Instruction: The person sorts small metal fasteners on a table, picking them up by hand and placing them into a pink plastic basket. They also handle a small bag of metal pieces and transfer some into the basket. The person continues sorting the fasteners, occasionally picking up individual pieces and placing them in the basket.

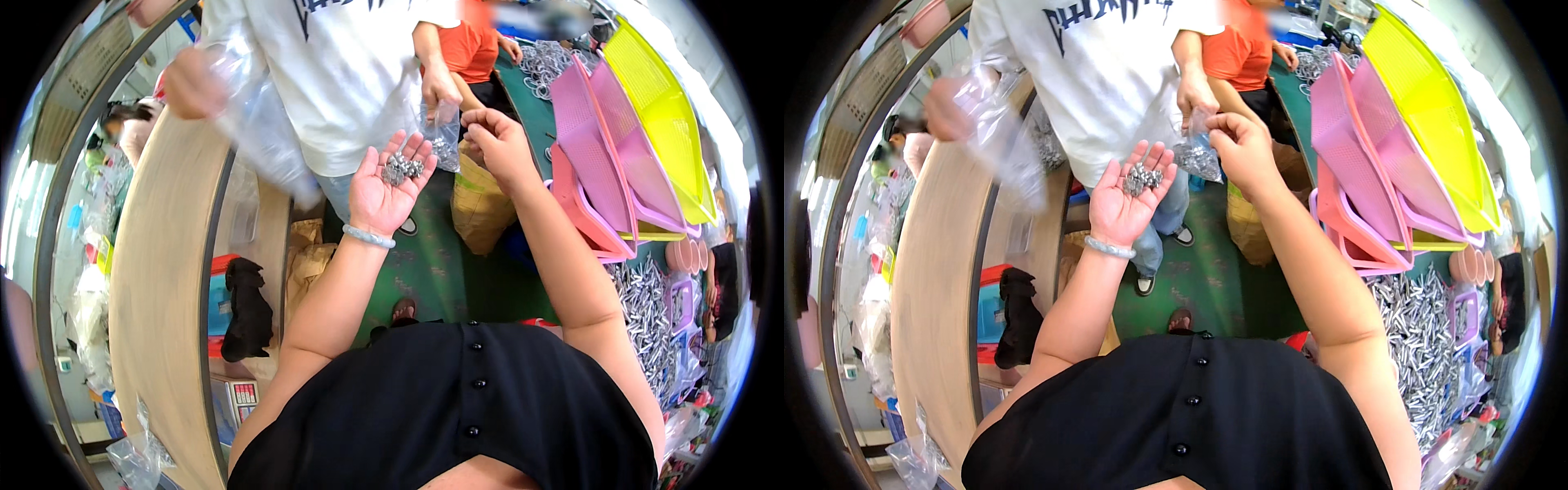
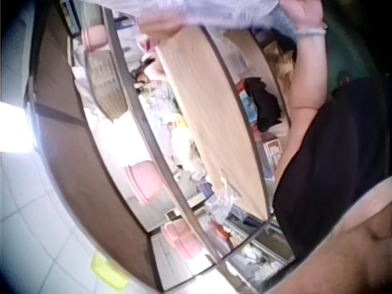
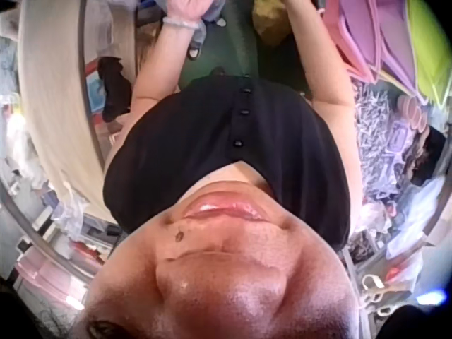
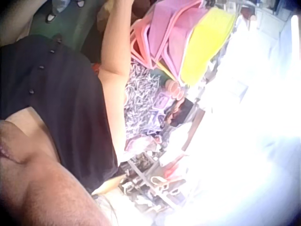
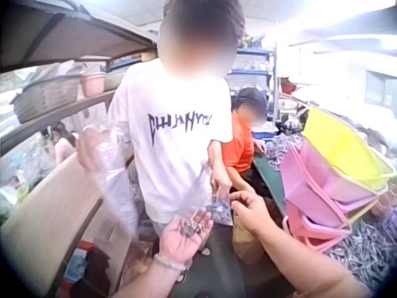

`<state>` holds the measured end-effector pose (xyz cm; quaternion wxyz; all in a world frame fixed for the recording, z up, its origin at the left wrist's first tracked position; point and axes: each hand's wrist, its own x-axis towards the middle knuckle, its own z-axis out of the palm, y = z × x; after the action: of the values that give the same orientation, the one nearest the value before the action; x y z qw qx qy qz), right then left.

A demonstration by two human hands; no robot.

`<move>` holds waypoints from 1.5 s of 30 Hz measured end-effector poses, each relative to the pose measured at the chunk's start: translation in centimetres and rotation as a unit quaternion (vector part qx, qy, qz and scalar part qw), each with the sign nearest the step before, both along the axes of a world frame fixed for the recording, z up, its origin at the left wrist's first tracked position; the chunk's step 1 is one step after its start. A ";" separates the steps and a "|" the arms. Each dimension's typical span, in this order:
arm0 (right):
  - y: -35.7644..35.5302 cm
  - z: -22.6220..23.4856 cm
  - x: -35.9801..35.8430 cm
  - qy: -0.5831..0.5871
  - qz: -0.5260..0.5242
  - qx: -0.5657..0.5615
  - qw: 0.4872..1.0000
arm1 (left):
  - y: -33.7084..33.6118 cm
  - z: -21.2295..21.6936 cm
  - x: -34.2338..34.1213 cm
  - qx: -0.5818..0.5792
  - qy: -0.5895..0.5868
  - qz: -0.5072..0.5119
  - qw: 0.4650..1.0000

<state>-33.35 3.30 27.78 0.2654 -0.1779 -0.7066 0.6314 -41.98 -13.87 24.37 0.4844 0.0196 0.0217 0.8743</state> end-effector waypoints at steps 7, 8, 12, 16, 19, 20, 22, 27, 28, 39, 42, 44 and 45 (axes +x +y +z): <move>-4.9 -2.7 1.1 0.040 0.097 0.102 0.989 | -1.0 -1.0 -3.1 -0.011 -0.024 0.097 0.995; -6.0 -2.3 1.7 0.023 0.126 0.126 0.984 | -1.0 -0.9 -3.4 -0.013 -0.031 0.108 0.994; -8.8 -2.1 3.6 -0.001 0.276 0.162 0.947 | -1.3 0.2 -4.3 -0.020 -0.035 0.167 0.985; -8.7 -3.3 5.1 -0.057 0.301 0.135 0.942 | -2.0 0.4 -5.4 0.003 -0.028 0.196 0.980; -8.1 -3.7 6.3 -0.087 0.288 0.115 0.947 | -2.9 -0.5 -6.5 0.026 -0.029 0.188 0.981; -7.9 -3.9 6.9 -0.091 0.279 0.109 0.950 | -3.1 -0.6 -6.7 0.029 -0.028 0.184 0.982; -7.4 -4.3 8.1 -0.113 0.256 0.081 0.957 | -3.5 -0.8 -7.0 0.033 -0.028 0.192 0.980; -6.2 -5.4 11.3 -0.136 0.216 0.052 0.965 | -5.1 -0.5 -7.7 0.013 -0.060 0.203 0.977; -6.0 -5.7 11.9 -0.145 0.210 0.049 0.966 | -5.4 -0.4 -7.8 0.008 -0.060 0.209 0.976; -5.2 -7.7 16.7 -0.189 0.140 0.009 0.972 | -6.3 -3.0 -8.8 0.071 -0.057 0.203 0.975; -5.0 -8.5 17.5 -0.204 0.118 -0.024 0.971 | -6.1 -2.3 -7.9 0.018 -0.059 0.218 0.974; -4.9 -8.6 17.8 -0.214 0.104 -0.023 0.971 | -6.2 -2.6 -8.1 0.042 -0.044 0.203 0.977; -4.7 -8.8 17.9 -0.216 0.102 -0.023 0.971 | -6.2 -3.7 -9.0 0.078 -0.032 0.182 0.980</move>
<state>-15.49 -1.36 18.96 0.0365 -0.2434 -0.7466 0.6180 -51.00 -20.05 20.62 0.3142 0.0255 -0.0589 0.9472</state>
